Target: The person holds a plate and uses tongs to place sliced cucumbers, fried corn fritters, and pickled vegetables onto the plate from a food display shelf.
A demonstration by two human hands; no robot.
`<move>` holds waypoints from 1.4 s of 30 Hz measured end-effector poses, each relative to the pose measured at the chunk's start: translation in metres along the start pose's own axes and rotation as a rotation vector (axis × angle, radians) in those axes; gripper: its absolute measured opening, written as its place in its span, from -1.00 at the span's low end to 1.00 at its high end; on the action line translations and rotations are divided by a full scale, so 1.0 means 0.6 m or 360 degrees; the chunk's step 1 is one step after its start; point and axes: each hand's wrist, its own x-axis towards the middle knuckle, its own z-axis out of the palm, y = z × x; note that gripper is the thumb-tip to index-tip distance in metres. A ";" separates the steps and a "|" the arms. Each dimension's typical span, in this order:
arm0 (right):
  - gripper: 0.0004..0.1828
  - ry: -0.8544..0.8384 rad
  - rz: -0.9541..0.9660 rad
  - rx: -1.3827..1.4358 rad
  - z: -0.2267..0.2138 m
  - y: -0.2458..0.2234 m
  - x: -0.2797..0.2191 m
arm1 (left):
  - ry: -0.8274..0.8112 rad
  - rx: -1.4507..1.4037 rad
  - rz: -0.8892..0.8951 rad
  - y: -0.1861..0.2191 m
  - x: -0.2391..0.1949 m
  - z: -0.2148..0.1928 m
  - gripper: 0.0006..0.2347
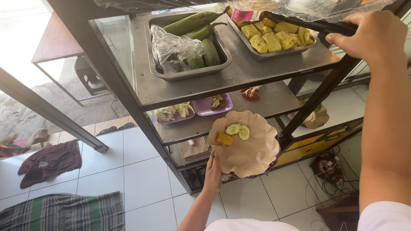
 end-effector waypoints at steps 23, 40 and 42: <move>-0.45 -0.0073 0.0285 0.1287 0.052 0.109 -0.210 | -0.0045 0.0000 0.0027 0.010 -0.014 0.015 -0.53; -0.43 -0.1172 0.0264 0.1239 -0.010 0.085 -0.462 | -0.0300 0.0395 -0.0029 0.056 -0.022 0.014 -0.55; -0.41 -0.1381 0.0220 0.1150 0.003 0.069 -0.436 | -0.0318 0.0404 -0.0067 0.060 -0.031 0.015 -0.56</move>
